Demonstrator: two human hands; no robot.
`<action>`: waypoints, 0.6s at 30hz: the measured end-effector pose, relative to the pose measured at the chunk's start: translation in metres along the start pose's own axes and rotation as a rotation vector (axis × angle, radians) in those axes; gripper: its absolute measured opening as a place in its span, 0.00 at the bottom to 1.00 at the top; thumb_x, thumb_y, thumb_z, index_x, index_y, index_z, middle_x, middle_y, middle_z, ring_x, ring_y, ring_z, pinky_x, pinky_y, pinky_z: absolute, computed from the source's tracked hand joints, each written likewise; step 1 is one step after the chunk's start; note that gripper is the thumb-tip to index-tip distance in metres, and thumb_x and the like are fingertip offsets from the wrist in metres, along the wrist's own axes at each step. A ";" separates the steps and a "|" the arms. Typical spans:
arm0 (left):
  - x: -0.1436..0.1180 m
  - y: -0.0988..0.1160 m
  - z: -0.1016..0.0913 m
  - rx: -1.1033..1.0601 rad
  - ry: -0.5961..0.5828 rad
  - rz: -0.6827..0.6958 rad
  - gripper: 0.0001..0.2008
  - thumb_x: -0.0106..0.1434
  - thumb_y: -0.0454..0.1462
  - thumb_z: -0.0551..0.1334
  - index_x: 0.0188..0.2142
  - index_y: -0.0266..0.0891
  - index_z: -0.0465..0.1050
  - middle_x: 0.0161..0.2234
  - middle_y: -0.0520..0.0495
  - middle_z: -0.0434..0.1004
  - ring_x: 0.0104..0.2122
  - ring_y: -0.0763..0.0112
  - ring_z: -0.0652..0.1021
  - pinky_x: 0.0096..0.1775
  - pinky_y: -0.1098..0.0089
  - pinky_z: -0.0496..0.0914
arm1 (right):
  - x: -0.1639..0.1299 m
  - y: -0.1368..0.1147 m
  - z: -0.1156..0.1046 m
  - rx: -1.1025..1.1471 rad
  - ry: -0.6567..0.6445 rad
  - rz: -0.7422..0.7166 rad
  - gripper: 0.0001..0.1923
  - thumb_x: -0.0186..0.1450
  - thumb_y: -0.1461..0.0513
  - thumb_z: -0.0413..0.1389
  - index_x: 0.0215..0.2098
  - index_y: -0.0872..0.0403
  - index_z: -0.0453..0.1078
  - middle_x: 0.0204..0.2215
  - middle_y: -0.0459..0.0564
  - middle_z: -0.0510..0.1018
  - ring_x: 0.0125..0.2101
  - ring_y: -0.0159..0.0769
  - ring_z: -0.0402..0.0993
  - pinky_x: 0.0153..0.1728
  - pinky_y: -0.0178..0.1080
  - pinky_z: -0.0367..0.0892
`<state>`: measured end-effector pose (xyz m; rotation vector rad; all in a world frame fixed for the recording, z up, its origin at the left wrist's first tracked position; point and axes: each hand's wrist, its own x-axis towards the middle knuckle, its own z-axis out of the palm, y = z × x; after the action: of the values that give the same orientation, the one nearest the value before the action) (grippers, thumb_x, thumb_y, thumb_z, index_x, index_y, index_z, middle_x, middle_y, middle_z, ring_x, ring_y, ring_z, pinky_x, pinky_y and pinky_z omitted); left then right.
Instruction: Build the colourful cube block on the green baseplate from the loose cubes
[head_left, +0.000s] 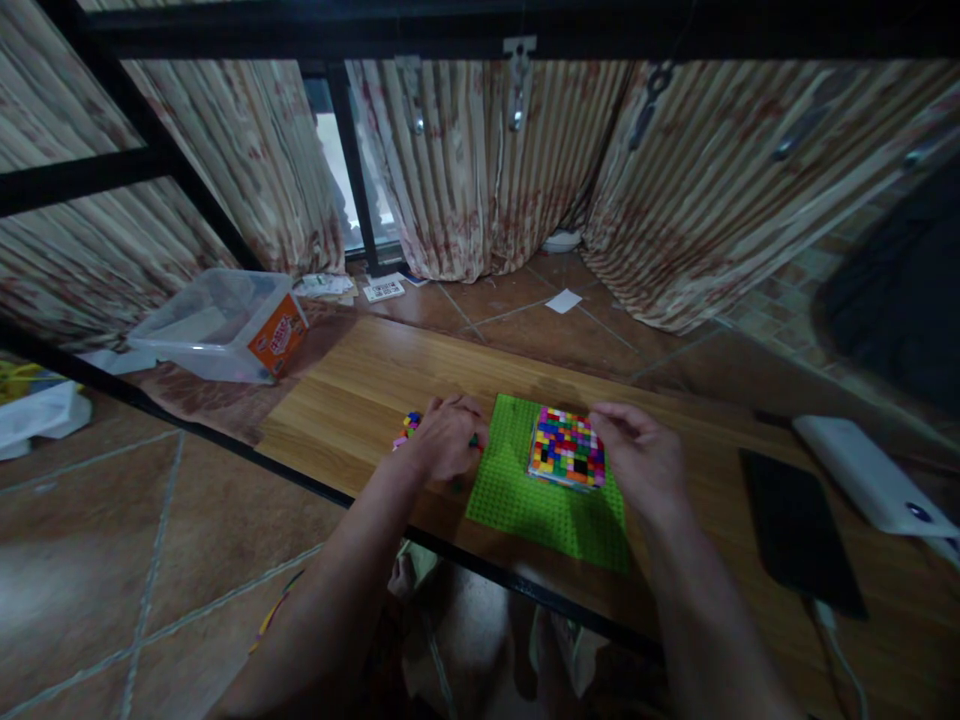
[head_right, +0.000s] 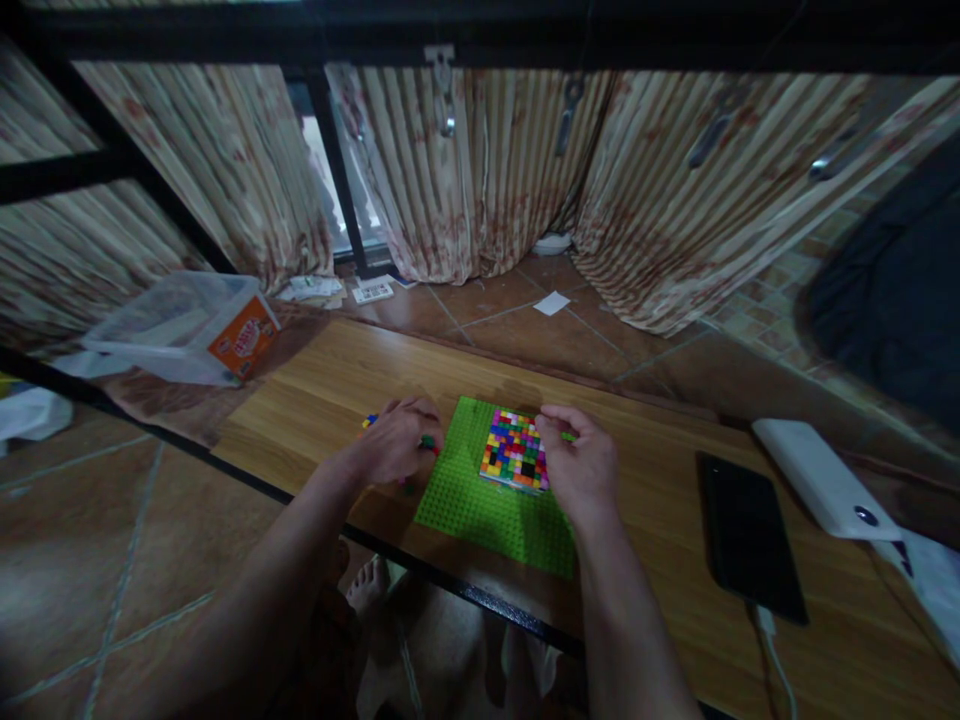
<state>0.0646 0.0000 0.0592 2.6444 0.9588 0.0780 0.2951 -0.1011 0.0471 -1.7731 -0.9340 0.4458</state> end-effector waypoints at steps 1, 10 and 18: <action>0.000 0.000 0.001 0.004 0.010 0.005 0.10 0.51 0.31 0.61 0.31 0.41 0.79 0.45 0.45 0.76 0.48 0.59 0.71 0.50 0.59 0.63 | 0.000 0.000 0.000 -0.002 0.001 0.004 0.16 0.56 0.51 0.60 0.36 0.53 0.78 0.35 0.53 0.81 0.36 0.43 0.77 0.41 0.46 0.69; 0.005 0.003 -0.005 -0.270 0.198 0.091 0.05 0.60 0.35 0.59 0.32 0.37 0.74 0.37 0.45 0.76 0.41 0.65 0.74 0.46 0.64 0.67 | -0.002 -0.005 0.001 0.008 0.006 -0.022 0.15 0.57 0.52 0.59 0.37 0.53 0.77 0.35 0.54 0.81 0.36 0.42 0.76 0.40 0.46 0.70; 0.016 0.036 0.001 -0.894 0.217 -0.027 0.09 0.62 0.39 0.60 0.36 0.34 0.75 0.32 0.48 0.75 0.31 0.73 0.72 0.36 0.71 0.66 | -0.012 -0.022 0.001 -0.054 -0.070 -0.432 0.07 0.63 0.58 0.57 0.35 0.49 0.77 0.44 0.51 0.76 0.47 0.40 0.73 0.52 0.46 0.65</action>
<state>0.0989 -0.0157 0.0691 1.8123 0.7667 0.6368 0.2791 -0.1063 0.0649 -1.5521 -1.3502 0.2059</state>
